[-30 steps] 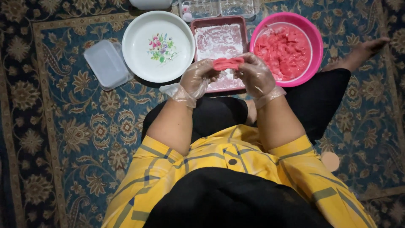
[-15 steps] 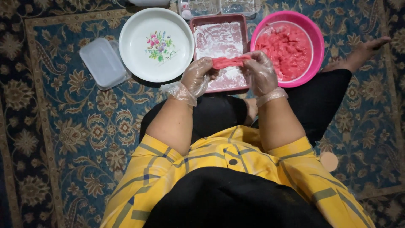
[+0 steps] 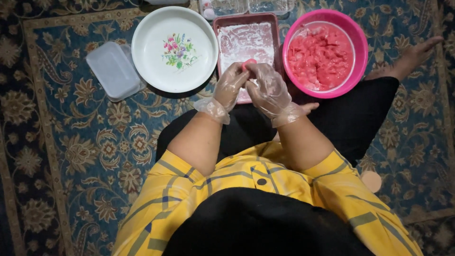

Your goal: Shaping small pieces of pink dough by hand and placing them into a tray.

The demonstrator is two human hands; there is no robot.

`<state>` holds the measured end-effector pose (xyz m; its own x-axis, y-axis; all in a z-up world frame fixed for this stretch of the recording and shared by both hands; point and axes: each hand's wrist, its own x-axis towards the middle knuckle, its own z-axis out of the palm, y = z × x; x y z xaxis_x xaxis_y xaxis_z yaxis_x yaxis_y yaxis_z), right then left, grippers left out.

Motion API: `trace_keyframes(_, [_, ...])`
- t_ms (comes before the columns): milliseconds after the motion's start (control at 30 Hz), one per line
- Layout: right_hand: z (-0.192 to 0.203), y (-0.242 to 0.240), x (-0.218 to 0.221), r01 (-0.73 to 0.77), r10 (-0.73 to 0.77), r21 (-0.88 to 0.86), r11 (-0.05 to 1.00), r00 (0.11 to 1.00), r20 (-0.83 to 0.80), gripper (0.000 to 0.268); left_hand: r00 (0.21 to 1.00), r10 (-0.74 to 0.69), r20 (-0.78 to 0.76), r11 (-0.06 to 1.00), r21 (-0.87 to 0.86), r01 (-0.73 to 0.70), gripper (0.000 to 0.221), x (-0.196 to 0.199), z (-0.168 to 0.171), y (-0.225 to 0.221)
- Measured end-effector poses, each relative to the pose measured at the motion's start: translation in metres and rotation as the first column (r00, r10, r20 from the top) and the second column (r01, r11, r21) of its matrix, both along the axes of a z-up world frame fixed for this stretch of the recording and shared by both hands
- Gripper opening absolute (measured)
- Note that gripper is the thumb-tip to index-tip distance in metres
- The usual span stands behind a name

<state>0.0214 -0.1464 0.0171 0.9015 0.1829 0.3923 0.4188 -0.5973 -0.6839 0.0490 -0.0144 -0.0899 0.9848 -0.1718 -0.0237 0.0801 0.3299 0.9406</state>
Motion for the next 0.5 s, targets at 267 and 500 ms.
trace_keyframes(267, [-0.050, -0.038, 0.017, 0.176, -0.003, 0.469, 0.866, 0.938, -0.347, 0.031, 0.990, -0.022, -0.139, 0.973, -0.230, -0.011, 0.006, -0.002, 0.041, 0.002])
trace_keyframes(500, [-0.061, -0.015, 0.033, 0.336, -0.003, 0.304, 0.891, 0.676, -0.737, 0.037, 0.997, 0.014, -0.078, 0.998, 0.067, -0.009, 0.013, 0.006, -0.008, -0.008])
